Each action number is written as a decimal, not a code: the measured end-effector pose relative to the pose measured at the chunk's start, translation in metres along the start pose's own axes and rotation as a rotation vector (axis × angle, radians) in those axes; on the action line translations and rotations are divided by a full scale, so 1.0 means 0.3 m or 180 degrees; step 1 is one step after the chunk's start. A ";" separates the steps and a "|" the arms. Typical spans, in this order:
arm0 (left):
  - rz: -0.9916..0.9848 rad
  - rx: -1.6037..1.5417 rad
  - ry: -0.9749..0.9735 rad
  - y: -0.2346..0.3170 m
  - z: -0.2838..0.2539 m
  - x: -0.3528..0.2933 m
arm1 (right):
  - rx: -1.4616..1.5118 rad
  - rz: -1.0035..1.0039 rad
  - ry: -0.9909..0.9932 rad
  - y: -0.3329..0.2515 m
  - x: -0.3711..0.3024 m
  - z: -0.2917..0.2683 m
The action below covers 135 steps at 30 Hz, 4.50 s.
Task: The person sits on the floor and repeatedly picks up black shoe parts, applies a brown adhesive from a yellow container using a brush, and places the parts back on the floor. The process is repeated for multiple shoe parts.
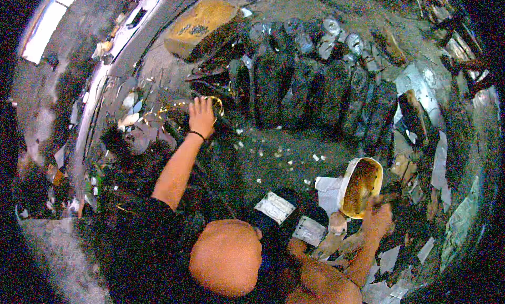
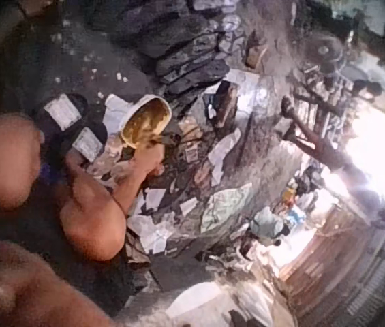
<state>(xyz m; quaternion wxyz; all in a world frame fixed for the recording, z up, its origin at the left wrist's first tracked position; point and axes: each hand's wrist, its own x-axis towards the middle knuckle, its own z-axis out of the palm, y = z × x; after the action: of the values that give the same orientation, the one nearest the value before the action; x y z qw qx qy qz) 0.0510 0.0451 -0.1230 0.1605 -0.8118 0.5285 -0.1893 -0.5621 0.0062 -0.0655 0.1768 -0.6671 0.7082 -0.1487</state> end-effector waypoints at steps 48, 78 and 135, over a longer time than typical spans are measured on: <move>-0.1387 -0.7771 -0.2965 0.738 -0.717 -0.276 | 0.2158 -0.1342 0.0569 -0.539 0.134 -0.026; -0.1389 -0.8476 -0.2887 0.676 -0.804 -0.088 | 0.2612 -0.0372 -0.0110 -0.520 0.103 0.023; 0.1319 -0.0750 -0.0471 0.033 -0.121 0.052 | 0.2199 0.0579 -0.0045 -0.169 -0.009 0.167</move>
<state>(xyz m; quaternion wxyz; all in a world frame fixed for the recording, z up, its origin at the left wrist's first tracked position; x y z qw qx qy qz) 0.0315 0.0247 -0.0937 0.1384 -0.7108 0.6890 -0.0295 -0.4942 0.0068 -0.0875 0.4093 -0.5032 0.6714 -0.3584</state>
